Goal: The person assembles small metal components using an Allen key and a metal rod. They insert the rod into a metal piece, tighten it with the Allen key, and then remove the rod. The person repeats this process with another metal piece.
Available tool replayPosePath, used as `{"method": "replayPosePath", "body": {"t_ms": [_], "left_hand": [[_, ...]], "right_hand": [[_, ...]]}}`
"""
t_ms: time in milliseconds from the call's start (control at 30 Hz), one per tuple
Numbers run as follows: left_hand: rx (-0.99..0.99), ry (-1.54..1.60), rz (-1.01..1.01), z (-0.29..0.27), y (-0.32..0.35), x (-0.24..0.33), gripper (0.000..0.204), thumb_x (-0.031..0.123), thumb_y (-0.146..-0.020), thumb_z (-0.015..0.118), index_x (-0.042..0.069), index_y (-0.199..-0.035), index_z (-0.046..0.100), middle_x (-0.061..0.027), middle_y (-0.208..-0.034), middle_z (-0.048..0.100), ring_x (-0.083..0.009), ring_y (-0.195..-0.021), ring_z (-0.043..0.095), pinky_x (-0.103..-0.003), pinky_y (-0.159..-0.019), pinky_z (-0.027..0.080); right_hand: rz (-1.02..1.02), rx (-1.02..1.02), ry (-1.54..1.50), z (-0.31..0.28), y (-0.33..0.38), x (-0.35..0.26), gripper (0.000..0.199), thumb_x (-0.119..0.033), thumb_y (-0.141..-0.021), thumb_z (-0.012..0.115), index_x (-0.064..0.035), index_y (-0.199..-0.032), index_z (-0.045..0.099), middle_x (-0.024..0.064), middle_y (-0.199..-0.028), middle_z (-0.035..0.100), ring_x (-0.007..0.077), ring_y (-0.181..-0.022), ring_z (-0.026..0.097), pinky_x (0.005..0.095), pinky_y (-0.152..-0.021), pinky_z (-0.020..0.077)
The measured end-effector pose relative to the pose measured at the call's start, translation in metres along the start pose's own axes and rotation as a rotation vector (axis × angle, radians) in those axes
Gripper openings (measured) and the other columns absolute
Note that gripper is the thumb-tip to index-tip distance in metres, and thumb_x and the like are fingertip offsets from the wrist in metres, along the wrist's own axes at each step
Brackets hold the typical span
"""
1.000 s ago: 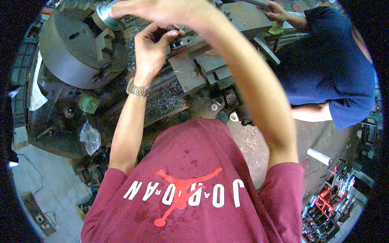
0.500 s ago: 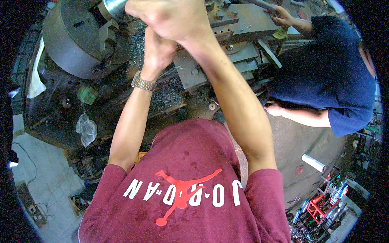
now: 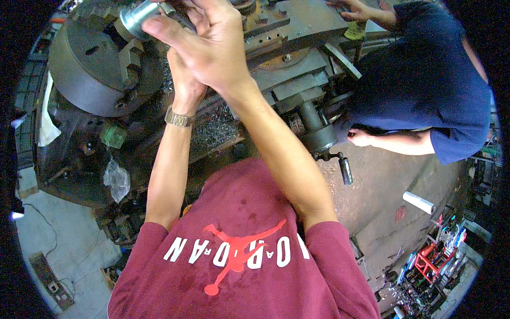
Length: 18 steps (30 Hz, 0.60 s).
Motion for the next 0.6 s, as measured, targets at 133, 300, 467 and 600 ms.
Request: {"method": "replayPosePath", "body": {"t_ms": [133,300,467,600], "left_hand": [[0.022,0.187,-0.078,0.003,0.001,-0.003,0.02,0.008,-0.085,0.079,0.004,-0.083,0.059,0.0012,-0.082,0.064,-0.0054,-0.076,0.054,-0.024,-0.069,0.046],[-0.004,0.002,-0.053,0.002,-0.003,0.001,0.021,0.003,-0.082,0.08,0.004,-0.083,0.058,0.0005,-0.082,0.064,-0.0055,-0.077,0.053,-0.023,-0.071,0.045],[-0.253,-0.102,0.021,-0.003,-0.003,0.008,0.014,0.003,-0.086,0.077,-0.001,-0.096,0.068,-0.0025,-0.089,0.071,-0.0092,-0.083,0.063,-0.027,-0.078,0.051],[-0.46,0.051,-0.073,0.003,-0.007,0.003,0.012,0.003,-0.094,0.069,-0.003,-0.103,0.074,-0.0064,-0.093,0.077,-0.0111,-0.085,0.068,-0.027,-0.081,0.053]], "right_hand": [[-0.112,0.175,0.137,0.012,-0.003,0.004,0.024,-0.007,-0.093,0.075,0.0059,-0.112,0.066,0.0066,-0.109,0.065,0.0129,-0.099,0.062,0.0258,-0.091,0.0488],[0.164,0.26,-0.012,0.001,-0.005,0.009,0.041,-0.034,-0.107,0.056,0.004,-0.096,0.069,0.0049,-0.08,0.068,0.0041,-0.063,0.056,0.0165,-0.052,0.0393],[0.679,-0.533,-0.804,-0.007,-0.041,0.026,0.051,-0.041,-0.106,0.051,0.0056,-0.094,0.067,0.0123,-0.073,0.062,0.0143,-0.051,0.047,0.0246,-0.047,0.0387],[1.04,-0.693,-0.689,0.002,-0.048,0.03,0.045,-0.033,-0.105,0.053,0.0084,-0.092,0.066,0.0123,-0.07,0.061,0.0162,-0.055,0.053,0.0297,-0.051,0.0444]]}}
Point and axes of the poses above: each hand's wrist, its own y-axis away from the middle knuckle, its own z-axis out of the palm, x = y × z, the point moved 4 cm from there along -y, towards the middle knuckle
